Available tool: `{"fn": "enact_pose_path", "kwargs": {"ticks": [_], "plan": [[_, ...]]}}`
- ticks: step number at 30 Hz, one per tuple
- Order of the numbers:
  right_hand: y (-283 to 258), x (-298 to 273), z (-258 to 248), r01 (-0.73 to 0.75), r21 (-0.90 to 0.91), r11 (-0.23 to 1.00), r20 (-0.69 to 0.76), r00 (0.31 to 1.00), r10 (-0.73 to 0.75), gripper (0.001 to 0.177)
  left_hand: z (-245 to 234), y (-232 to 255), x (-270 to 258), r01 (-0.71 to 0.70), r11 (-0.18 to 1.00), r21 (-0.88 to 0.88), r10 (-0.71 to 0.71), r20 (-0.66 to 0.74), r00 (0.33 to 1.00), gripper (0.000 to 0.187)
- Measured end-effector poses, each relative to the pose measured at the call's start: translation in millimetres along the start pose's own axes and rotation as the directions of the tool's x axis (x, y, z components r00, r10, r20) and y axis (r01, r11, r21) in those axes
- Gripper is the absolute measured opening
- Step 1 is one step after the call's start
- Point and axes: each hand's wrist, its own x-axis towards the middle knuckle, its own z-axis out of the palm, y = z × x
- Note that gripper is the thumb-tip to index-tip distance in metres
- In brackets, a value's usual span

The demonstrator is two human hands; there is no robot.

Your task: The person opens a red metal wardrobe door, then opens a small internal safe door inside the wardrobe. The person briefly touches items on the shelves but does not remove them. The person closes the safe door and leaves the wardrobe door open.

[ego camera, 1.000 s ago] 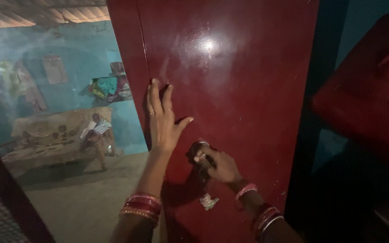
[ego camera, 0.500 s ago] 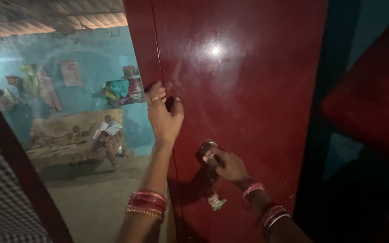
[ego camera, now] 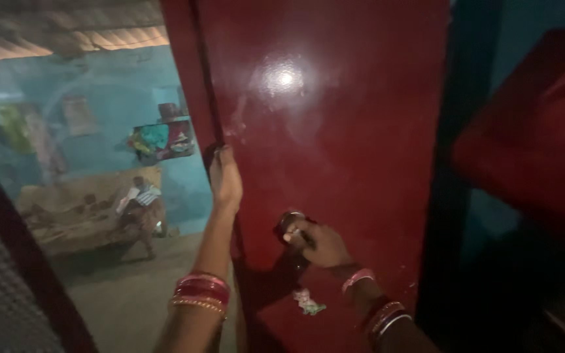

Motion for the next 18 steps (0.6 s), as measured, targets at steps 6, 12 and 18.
{"fn": "enact_pose_path", "kwargs": {"ticks": [6,12,18], "plan": [[-18,0,-12,-0.264,-0.072,0.962,0.164,0.948,0.272,0.037,3,16,-10,0.078,0.997,-0.023,-0.075,0.107,0.991,0.095],[-11,5,-10,-0.124,0.026,0.992,0.119,0.986,0.12,0.041,-2,31,-16,0.098,0.981,0.166,-0.122,0.14,0.983,0.108],[-5,8,-10,-0.227,0.009,0.974,0.181,0.958,0.222,0.042,-3,33,-14,0.16,0.955,0.25,-0.206,0.17,0.964,0.106]]}}
